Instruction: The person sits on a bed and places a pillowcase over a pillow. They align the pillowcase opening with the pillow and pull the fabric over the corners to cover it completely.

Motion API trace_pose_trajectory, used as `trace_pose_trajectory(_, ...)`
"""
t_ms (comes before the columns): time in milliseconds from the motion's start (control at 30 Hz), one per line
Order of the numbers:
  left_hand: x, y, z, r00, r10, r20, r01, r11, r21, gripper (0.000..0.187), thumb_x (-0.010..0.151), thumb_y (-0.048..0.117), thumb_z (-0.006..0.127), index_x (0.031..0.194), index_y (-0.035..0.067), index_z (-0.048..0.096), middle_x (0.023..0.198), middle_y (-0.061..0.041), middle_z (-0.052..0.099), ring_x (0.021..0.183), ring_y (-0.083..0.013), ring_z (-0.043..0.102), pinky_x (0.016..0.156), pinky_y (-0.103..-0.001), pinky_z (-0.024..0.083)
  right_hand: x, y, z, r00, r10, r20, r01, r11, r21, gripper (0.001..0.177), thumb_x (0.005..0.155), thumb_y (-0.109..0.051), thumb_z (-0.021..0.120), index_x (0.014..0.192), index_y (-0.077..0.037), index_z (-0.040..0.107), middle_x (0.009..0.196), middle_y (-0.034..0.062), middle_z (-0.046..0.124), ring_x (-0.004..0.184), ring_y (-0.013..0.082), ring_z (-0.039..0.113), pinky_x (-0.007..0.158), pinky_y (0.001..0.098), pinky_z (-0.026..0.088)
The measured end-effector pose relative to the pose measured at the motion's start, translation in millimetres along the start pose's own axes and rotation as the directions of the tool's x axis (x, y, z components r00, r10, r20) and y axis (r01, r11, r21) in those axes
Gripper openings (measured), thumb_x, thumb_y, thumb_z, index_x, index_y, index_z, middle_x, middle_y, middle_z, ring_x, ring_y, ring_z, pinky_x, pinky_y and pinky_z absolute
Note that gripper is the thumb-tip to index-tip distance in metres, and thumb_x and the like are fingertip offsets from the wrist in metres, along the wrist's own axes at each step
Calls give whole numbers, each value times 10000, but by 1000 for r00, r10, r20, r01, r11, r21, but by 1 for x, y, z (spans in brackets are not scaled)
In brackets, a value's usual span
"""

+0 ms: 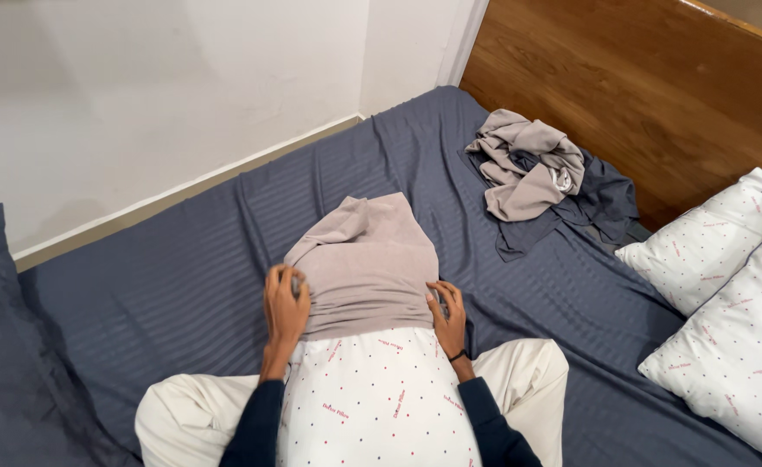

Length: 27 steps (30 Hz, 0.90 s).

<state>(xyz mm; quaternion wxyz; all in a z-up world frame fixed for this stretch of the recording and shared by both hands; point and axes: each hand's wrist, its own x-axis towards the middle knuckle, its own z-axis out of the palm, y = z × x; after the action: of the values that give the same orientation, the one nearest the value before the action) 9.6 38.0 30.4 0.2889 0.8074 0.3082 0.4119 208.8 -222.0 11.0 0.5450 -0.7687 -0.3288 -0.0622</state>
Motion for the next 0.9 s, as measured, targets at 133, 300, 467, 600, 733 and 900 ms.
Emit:
trace_pose_trajectory(133,60,-11,41,991,94,100,-97,995,27,172,859,216,711,950,79,760,1327,-189,595,1272,-384,531,1074,-502,363,-2,-2,-1,989,146,10,-146,989,17,281,969,-245,665,1195,-104,751,1282,69,634,947,160,622,773,286,496)
trace_pose_trajectory(300,116,-24,90,849,-136,511,14,972,235,295,856,341,750,1071,146,808,1413,-179,598,1391,-359,446,1181,-547,136,1,2,2,968,251,29,-253,962,103,278,960,-246,664,1192,-120,752,1290,45,624,811,114,588,654,250,472)
trace_pose_trajectory(467,139,-75,84,961,-228,159,259,942,-215,462,876,390,712,1277,160,719,1339,-121,678,1290,-329,585,1168,-496,371,1,9,3,992,127,-3,-126,990,69,252,1002,-217,672,1200,-100,774,1299,56,635,1035,109,618,773,224,476)
trace_pose_trajectory(600,119,-114,54,981,-192,8,187,962,201,438,899,287,741,1295,104,699,1401,-232,572,1296,-388,516,1058,-598,273,0,12,4,965,260,16,-260,956,133,258,968,-205,676,1195,-120,763,1289,39,639,902,157,565,708,257,459)
trace_pose_trajectory(733,81,-95,46,969,-240,65,232,967,108,423,933,325,668,1301,115,655,1401,-119,634,1341,-313,575,1134,-500,390,-1,11,10,987,158,-14,-154,975,160,238,982,-174,660,1183,-94,761,1273,43,637,1057,133,605,815,239,467)
trace_pose_trajectory(900,19,-57,66,976,-200,80,202,979,-15,518,1004,328,571,1427,30,553,1494,-201,525,1373,-385,484,1115,-480,366,0,27,8,960,280,23,-279,941,194,259,985,-217,632,1174,-100,766,1234,18,642,888,131,570,697,266,433)
